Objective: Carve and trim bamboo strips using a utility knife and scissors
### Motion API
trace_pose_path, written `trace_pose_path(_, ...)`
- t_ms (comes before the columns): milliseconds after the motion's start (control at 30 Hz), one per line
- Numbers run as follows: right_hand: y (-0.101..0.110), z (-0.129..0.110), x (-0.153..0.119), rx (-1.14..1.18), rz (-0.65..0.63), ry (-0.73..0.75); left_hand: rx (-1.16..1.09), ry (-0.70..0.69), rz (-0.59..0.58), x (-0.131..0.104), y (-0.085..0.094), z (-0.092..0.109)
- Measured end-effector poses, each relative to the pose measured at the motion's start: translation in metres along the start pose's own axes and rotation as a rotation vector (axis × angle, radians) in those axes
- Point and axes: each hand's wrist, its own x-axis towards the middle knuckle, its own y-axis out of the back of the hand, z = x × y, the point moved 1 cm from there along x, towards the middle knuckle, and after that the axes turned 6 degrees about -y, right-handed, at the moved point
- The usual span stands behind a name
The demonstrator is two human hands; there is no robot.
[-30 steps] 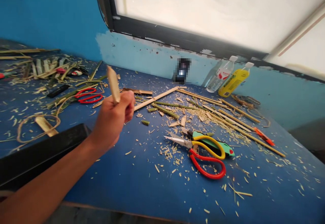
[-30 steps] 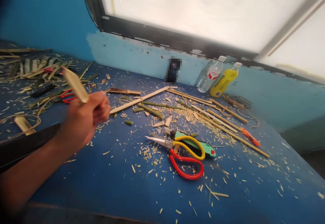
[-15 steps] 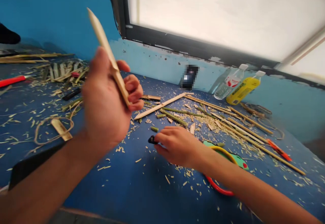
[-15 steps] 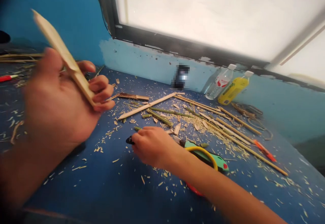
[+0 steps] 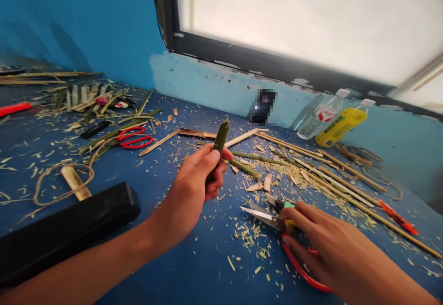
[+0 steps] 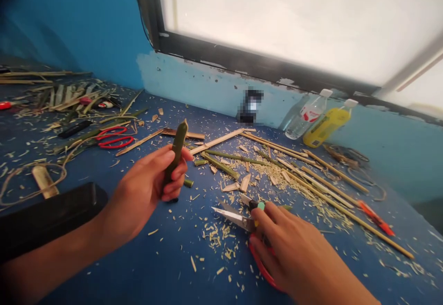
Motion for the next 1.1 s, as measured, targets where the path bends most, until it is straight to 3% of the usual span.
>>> trace_pose_path(200,-0.008,0.016,-0.027,-0.023,0.184,-0.049,-0.04,0.036,-0.052,-0.01,-0.004,-0.011)
trace_pose_path(400,-0.022,0.02,-0.03,0.097,0.216,-0.142,-0.046,0.131,-0.188,-0.015,-0.005,-0.021)
trace_pose_path(533,-0.026,0.022,-0.032,0.194,0.129,-0.265,-0.069,0.181,-0.216,-0.023,-0.003,-0.022)
trace_pose_path(733,-0.021,0.023,-0.036,0.698,-0.084,-0.471,-0.097,0.161,-0.208,-0.027,-0.002,-0.018)
trace_pose_path(833,-0.022,0.017,-0.044,0.971,-0.027,-0.521,-0.143,0.217,-0.234,-0.027,0.0,-0.015)
trace_pose_path(1000,-0.025,0.004,-0.049,1.116,-0.077,-0.402,-0.546,0.481,-0.319,-0.025,0.003,-0.006)
trace_pose_path(1100,-0.031,-0.004,-0.045,1.155,-0.068,-0.289,-0.603,0.509,-0.316,-0.025,0.003,-0.003)
